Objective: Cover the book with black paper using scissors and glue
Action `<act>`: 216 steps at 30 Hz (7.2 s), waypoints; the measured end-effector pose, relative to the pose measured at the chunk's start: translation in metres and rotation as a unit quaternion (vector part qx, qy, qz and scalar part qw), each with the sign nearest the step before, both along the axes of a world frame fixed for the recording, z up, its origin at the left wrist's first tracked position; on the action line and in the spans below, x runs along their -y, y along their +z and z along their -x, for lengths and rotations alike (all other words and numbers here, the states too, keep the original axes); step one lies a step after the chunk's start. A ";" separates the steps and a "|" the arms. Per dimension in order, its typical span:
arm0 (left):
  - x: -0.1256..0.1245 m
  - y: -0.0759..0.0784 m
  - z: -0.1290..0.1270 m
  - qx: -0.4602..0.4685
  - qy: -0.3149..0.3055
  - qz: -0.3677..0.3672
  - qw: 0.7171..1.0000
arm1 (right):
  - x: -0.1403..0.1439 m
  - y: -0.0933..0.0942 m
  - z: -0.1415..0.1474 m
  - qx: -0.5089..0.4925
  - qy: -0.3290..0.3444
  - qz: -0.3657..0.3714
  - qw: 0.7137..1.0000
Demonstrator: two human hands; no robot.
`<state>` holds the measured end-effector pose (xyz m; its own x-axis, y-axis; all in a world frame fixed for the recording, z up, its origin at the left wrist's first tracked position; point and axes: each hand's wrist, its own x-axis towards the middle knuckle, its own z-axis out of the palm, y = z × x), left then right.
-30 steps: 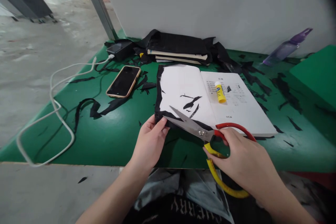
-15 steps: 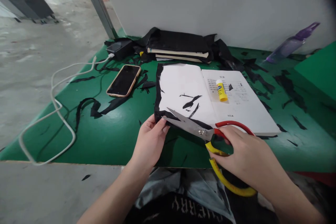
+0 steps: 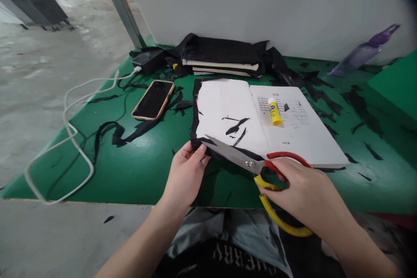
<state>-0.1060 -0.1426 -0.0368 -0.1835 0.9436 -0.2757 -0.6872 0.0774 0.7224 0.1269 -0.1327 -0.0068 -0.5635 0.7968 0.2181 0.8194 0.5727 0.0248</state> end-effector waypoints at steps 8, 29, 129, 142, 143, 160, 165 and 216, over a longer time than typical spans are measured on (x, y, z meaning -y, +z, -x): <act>0.000 0.001 -0.001 -0.002 0.001 0.007 1.000 | 0.000 -0.001 0.002 -0.008 -0.014 0.016 1.000; 0.001 0.001 -0.002 0.011 0.020 0.005 1.000 | 0.005 0.006 0.011 -0.165 -0.121 0.031 0.978; 0.000 -0.001 0.006 -0.018 -0.024 0.015 0.999 | 0.006 0.014 0.019 0.035 -0.009 -0.038 0.999; 0.000 0.001 0.005 -0.023 -0.014 0.031 0.999 | 0.007 0.011 0.018 0.049 0.001 -0.052 0.997; 0.000 0.001 0.005 -0.023 -0.015 0.029 0.999 | 0.007 0.011 0.018 0.050 0.003 -0.052 0.997; -0.001 0.005 0.004 0.004 0.020 0.035 0.999 | 0.002 0.016 0.006 -0.105 -0.108 -0.085 0.985; -0.001 0.006 0.007 -0.009 0.009 0.049 0.999 | -0.004 0.016 -0.004 -0.115 -0.128 -0.109 0.979; -0.123 0.004 0.060 -0.865 -0.213 -0.284 0.355 | -0.133 -0.024 -0.059 -0.171 -0.131 -0.199 0.956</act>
<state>-0.1663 -0.0195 -0.0330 0.5778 0.8006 0.1587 0.8092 -0.5873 0.0165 0.1858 -0.0001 -0.0311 -0.1976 0.7164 0.6691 0.9324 0.3480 -0.0972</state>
